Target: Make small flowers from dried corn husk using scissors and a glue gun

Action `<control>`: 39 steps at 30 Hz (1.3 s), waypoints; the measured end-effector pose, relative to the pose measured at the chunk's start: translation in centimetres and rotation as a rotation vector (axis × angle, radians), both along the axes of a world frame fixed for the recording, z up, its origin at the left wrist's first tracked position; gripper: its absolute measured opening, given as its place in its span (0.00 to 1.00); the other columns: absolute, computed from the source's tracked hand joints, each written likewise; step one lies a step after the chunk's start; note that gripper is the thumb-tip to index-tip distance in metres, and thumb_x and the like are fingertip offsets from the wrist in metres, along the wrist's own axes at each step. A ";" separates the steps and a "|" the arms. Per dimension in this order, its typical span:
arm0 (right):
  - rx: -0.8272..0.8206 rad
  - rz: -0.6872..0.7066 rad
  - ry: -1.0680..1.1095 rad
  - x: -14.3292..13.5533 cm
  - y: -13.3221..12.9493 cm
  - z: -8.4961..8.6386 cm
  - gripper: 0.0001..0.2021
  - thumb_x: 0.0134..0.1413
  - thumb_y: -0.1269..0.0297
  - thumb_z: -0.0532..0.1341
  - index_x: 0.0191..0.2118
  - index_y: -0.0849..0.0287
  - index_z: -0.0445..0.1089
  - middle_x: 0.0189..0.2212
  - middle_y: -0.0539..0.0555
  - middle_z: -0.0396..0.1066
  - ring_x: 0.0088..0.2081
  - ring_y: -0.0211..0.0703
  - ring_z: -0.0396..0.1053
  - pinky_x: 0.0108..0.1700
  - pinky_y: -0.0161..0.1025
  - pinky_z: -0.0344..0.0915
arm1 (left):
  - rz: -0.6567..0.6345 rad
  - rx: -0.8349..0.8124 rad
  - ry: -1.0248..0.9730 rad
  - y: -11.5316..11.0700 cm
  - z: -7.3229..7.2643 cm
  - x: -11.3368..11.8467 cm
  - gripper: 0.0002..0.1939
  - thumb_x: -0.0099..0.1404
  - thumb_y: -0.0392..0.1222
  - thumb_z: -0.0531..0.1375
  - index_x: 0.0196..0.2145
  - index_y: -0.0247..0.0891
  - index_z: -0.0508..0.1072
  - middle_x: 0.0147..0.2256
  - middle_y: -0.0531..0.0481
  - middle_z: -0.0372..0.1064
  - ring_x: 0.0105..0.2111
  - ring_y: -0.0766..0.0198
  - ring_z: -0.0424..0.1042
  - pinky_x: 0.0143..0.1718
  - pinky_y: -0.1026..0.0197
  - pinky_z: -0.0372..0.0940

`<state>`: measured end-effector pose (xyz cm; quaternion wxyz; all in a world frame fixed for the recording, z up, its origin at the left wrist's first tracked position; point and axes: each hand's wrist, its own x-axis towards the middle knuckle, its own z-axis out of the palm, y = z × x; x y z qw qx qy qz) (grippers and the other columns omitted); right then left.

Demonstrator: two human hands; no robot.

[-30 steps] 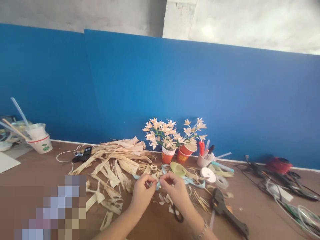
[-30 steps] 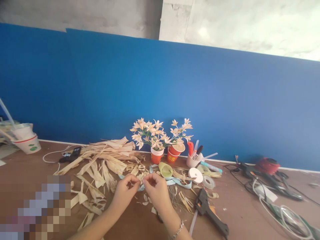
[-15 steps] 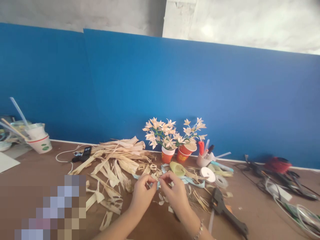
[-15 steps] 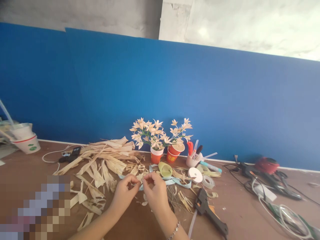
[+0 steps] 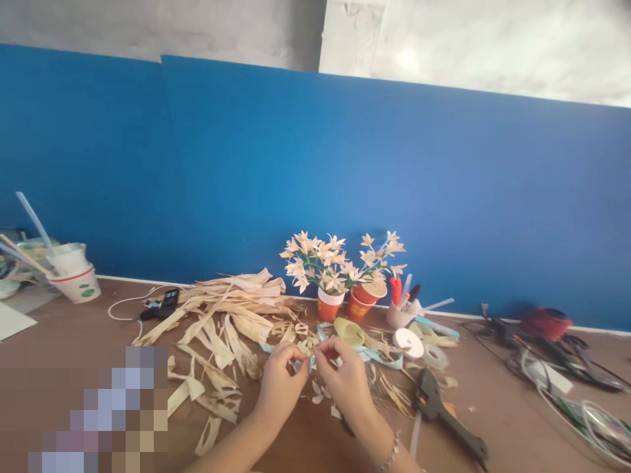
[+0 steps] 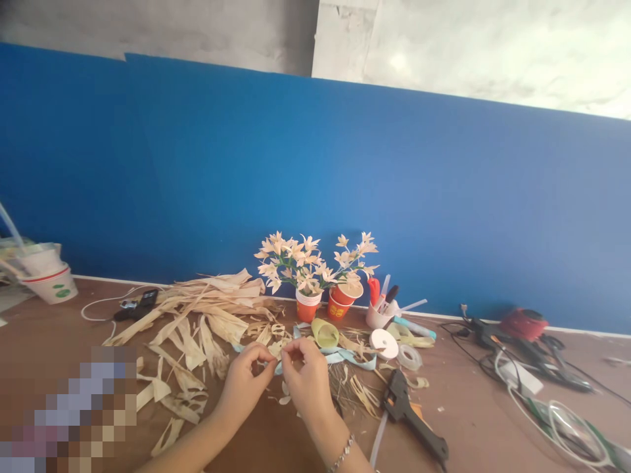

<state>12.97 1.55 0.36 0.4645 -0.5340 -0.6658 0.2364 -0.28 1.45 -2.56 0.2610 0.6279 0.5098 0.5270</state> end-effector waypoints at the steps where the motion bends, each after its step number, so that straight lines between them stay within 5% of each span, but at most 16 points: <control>1: 0.001 -0.001 -0.004 0.0 0.0 0.0 0.05 0.49 0.66 0.57 0.27 0.59 0.66 0.24 0.51 0.69 0.28 0.41 0.67 0.33 0.35 0.63 | -0.001 0.008 0.011 0.0 0.0 0.0 0.07 0.55 0.34 0.56 0.20 0.39 0.66 0.24 0.53 0.65 0.29 0.62 0.66 0.32 0.63 0.60; 17: 0.069 -0.044 -0.079 -0.1 0.4 -1.0 0.04 0.48 0.68 0.57 0.32 0.60 0.66 0.25 0.51 0.70 0.27 0.40 0.68 0.32 0.35 0.64 | -0.007 0.107 0.095 -0.1 -0.5 0.0 0.07 0.55 0.31 0.55 0.22 0.39 0.67 0.27 0.51 0.66 0.32 0.61 0.67 0.35 0.61 0.61; 26: -0.018 -0.081 -0.203 1.7 0.9 0.1 0.07 0.54 0.64 0.54 0.30 0.59 0.67 0.26 0.52 0.71 0.27 0.41 0.67 0.30 0.35 0.61 | 0.024 -0.215 -0.224 0.7 0.0 -0.6 0.07 0.55 0.42 0.58 0.24 0.37 0.71 0.23 0.52 0.68 0.25 0.63 0.65 0.28 0.63 0.59; 32: -0.244 0.146 -0.514 1.8 0.8 -1.1 0.08 0.40 0.77 0.57 0.25 0.58 0.70 0.24 0.51 0.73 0.28 0.41 0.68 0.30 0.33 0.57 | 0.017 -0.314 -0.478 0.7 0.5 -0.3 0.10 0.51 0.45 0.62 0.26 0.35 0.73 0.24 0.53 0.69 0.26 0.62 0.67 0.29 0.64 0.60; 39: -0.239 0.281 -0.568 1.8 0.1 -0.9 0.13 0.37 0.81 0.55 0.25 0.58 0.72 0.26 0.51 0.73 0.31 0.40 0.68 0.33 0.31 0.57 | 0.003 -0.336 -0.512 0.6 0.7 -0.3 0.09 0.50 0.46 0.62 0.24 0.36 0.72 0.23 0.54 0.68 0.26 0.64 0.65 0.30 0.64 0.59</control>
